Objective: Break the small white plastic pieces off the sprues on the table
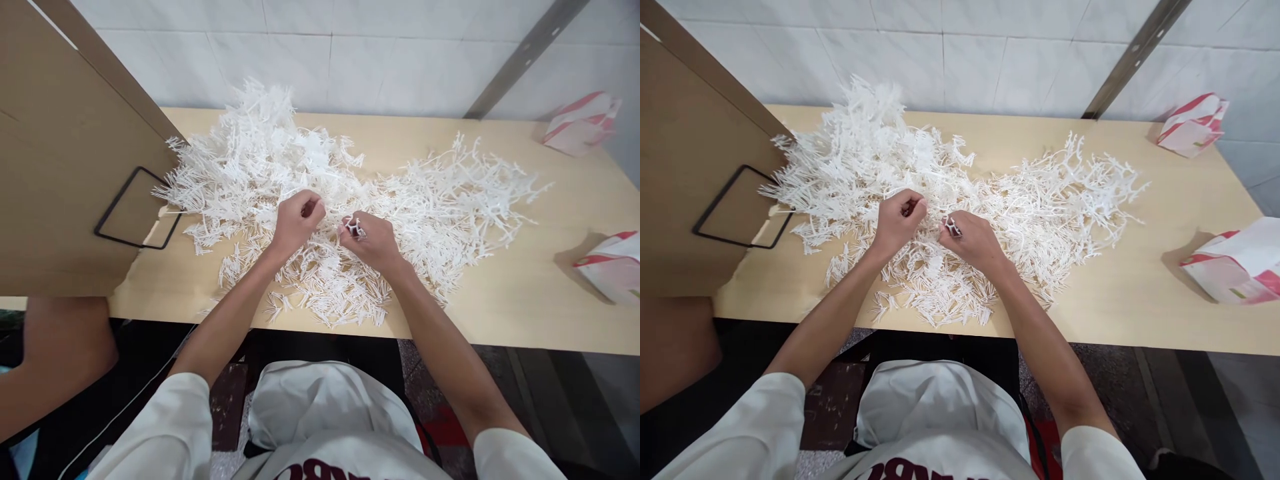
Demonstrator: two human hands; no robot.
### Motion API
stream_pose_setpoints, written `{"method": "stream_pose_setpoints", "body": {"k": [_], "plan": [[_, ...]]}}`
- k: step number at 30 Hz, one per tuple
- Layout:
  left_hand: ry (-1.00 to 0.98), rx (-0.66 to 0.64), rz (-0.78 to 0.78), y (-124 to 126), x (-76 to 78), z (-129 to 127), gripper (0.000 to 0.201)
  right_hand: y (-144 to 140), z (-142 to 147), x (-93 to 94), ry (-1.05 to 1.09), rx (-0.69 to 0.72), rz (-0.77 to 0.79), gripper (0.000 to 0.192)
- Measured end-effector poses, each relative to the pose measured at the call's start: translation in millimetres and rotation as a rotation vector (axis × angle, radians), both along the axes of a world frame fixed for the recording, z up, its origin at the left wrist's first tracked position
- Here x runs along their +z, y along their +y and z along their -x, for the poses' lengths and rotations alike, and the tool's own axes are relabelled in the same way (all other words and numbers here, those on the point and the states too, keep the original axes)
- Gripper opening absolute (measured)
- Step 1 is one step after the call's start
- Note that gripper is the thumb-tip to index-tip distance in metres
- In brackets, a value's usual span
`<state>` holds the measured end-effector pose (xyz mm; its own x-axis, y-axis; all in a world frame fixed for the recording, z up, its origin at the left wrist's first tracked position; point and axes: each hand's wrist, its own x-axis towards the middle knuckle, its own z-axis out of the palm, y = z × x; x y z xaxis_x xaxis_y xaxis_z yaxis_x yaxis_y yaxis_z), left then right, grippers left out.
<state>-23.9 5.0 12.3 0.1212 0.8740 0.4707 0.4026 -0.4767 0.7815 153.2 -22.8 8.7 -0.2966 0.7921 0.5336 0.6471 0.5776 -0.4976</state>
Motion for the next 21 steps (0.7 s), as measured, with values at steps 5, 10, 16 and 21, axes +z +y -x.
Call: {"method": "stream_pose_setpoints", "body": {"k": [5,10,16,21], "plan": [[-0.091,-0.183,0.1,-1.7,5.6,2.2,0.016,0.7,1.2,4.1,0.251,-0.062,0.068,0.017],[-0.001,-0.351,0.021,-5.2,6.7,-0.1,0.025,2.5,-1.2,5.2,0.397,-0.052,0.147,0.019],[0.061,-0.319,-0.007,-5.1,5.9,-0.4,0.023,2.3,-2.0,5.5,0.407,-0.004,0.198,0.02],[0.229,-0.269,-0.158,-4.0,3.8,0.7,0.017,3.6,-1.4,6.1,0.378,-0.019,0.194,0.019]]}}
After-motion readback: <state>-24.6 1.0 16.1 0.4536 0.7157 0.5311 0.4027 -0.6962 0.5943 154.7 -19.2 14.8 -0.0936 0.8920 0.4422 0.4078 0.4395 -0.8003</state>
